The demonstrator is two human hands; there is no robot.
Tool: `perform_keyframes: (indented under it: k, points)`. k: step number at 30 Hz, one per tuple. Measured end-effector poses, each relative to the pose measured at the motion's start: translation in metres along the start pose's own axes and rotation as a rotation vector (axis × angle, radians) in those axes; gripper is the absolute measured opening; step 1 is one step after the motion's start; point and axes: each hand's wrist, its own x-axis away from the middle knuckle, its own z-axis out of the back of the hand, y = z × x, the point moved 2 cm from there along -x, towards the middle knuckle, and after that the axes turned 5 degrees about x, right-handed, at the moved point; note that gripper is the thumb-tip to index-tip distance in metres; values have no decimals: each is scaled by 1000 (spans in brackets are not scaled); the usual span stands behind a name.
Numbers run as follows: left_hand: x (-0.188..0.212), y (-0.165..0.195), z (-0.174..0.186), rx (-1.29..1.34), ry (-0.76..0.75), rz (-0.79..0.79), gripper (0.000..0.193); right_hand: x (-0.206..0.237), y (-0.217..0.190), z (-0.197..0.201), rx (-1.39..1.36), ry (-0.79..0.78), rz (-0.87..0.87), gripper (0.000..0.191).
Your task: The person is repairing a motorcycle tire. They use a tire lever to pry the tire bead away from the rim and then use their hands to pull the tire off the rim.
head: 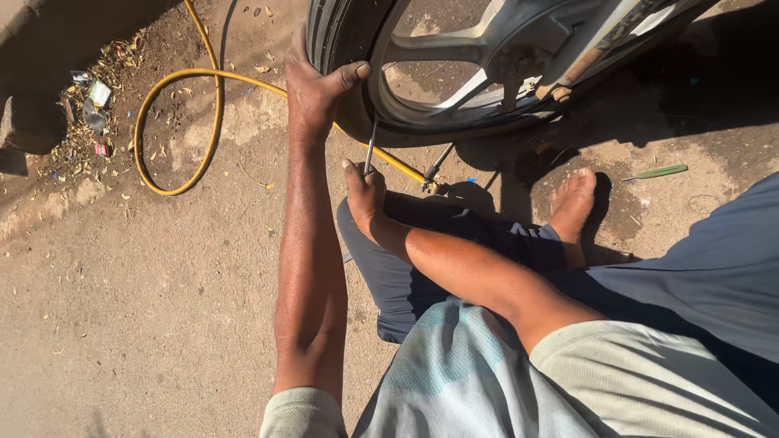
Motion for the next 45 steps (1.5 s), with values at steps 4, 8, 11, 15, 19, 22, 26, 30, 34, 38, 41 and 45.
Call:
perform_keyframes:
  k: [4, 8, 11, 15, 19, 22, 26, 30, 34, 38, 41, 45]
  points:
    - [6, -27, -1, -116, 210, 20, 112, -6, -16, 24, 129, -67, -216, 45]
    - [32, -54, -7, 243, 171, 103, 104, -3, -35, 59, 294, -137, -195, 37]
    - [49, -63, -6, 335, 223, 128, 90, -6, -39, 78, 422, -216, -193, 44]
    - [51, -36, -16, 299, 266, 158, 57, -9, -53, 99, 554, -266, -133, 46]
    - [26, 44, -42, 186, 208, 104, 61, 16, -90, 84, 557, -185, 94, 57]
    - [1, 115, -52, -66, 158, 65, 76, 38, -122, 58, 409, -283, -47, 52]
    - [-29, 168, -73, -369, 37, -107, 81, 24, -174, 57, 180, -302, 63, 44]
    - [-34, 187, -80, -273, -147, -286, 87, 10, -214, 77, 132, -239, 448, 33]
    - [-47, 185, -67, -376, -302, -50, 78, 29, -206, 57, -98, -302, -236, 28]
    - [-57, 179, -56, -412, -292, 33, 69, 30, -195, 36, -288, -371, -194, 37]
    - [-57, 176, -56, -384, -238, 121, 69, 6, -178, 63, 220, -145, 188, 40]
    - [-59, 185, -62, -467, -253, -33, 68, -8, -134, 96, 382, -67, -24, 44]
